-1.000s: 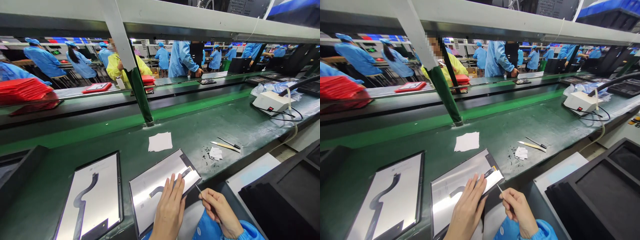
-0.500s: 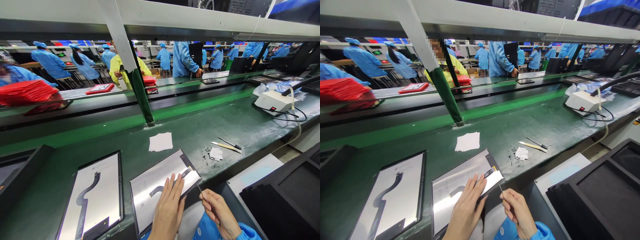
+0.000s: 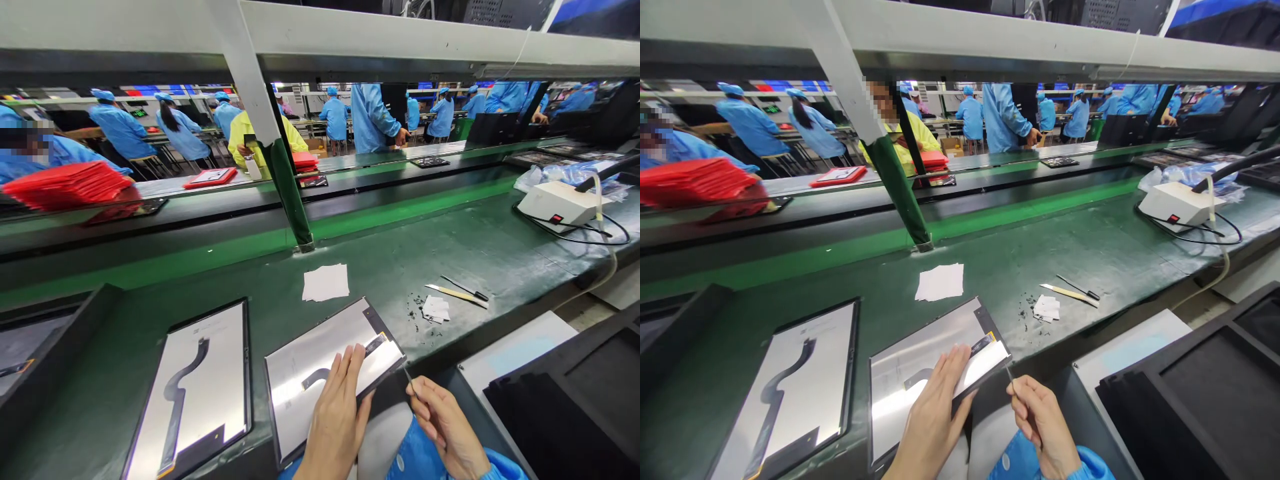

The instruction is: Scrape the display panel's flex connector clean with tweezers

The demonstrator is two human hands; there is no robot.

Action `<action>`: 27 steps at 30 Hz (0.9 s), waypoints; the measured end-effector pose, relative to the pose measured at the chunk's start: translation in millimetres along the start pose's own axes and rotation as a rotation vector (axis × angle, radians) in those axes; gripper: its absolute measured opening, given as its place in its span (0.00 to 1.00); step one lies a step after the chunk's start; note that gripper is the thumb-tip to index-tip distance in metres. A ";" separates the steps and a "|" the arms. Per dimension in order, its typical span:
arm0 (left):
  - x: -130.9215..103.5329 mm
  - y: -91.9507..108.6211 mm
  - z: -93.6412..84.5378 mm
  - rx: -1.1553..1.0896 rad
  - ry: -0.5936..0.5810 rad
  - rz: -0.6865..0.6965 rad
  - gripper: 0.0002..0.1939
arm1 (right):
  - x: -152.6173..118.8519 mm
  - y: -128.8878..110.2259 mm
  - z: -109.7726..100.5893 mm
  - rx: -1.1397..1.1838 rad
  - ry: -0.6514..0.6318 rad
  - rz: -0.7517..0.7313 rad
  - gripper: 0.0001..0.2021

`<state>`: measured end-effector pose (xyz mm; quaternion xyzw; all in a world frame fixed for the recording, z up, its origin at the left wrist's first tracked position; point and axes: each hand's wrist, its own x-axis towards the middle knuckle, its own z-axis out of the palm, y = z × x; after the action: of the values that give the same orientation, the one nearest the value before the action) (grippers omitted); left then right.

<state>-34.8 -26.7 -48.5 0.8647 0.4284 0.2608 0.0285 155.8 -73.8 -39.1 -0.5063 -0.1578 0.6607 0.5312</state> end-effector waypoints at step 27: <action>-1.6 -0.2 1.1 0.040 -0.009 0.001 0.31 | -10.2 5.1 -14.5 -1.152 0.156 -0.892 0.10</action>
<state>-35.2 -27.6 -50.2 0.8665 0.4330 0.2481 0.0128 164.4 -89.3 -44.1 -0.6387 -0.6330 0.1558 0.4087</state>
